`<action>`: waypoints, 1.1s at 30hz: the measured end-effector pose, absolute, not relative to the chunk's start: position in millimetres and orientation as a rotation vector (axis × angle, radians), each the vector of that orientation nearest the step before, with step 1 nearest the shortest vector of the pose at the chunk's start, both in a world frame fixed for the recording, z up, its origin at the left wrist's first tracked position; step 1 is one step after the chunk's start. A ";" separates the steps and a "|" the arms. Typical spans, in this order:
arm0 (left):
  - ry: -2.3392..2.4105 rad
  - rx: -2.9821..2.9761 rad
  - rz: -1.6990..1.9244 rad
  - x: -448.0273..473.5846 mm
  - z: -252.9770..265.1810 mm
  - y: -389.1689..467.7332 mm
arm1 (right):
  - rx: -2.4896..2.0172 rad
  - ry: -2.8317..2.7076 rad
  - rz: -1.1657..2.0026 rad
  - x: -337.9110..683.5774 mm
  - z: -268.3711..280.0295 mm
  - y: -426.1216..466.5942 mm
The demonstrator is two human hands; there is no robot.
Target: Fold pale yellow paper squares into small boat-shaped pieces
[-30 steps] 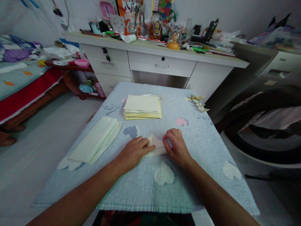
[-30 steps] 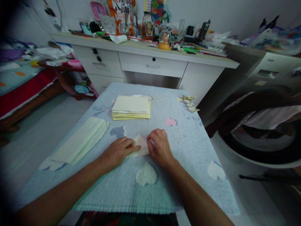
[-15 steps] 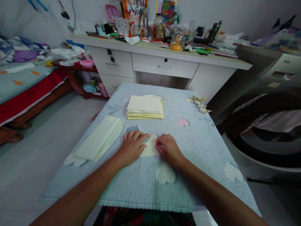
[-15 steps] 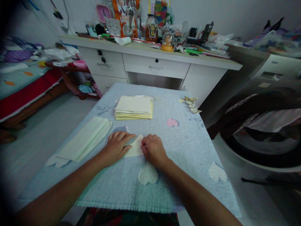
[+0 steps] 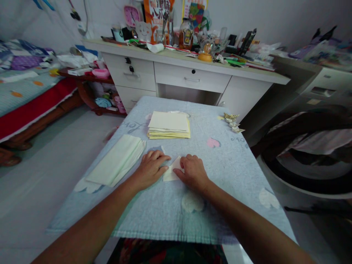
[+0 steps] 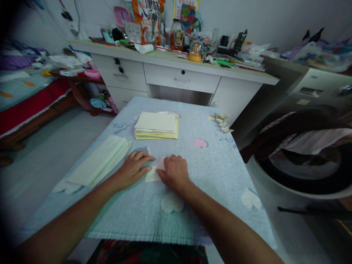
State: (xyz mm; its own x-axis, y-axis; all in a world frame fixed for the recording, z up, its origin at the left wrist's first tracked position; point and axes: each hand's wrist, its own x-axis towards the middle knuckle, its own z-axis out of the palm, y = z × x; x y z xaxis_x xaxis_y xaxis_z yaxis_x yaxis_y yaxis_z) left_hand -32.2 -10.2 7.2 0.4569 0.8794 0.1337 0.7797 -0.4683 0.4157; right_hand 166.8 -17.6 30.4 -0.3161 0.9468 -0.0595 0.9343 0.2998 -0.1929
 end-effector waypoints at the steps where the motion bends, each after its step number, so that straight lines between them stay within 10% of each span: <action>1: 1.421 2.425 0.482 -31.4 7.6 -10.8 | -1.806 -2.467 0.283 165.7 29.6 -18.8; 33: 1.393 2.362 0.416 -34.3 7.3 -7.6 | -2.010 -2.241 0.439 245.5 20.8 -7.2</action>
State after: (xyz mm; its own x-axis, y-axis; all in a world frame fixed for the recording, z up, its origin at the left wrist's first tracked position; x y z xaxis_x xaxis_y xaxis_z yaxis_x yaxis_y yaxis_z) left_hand -34.3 -7.6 7.3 0.4692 0.8806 0.0662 0.7728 -0.4458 0.4518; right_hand 245.5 -7.2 20.8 -0.1243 0.9853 -0.1170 0.9566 0.0877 -0.2780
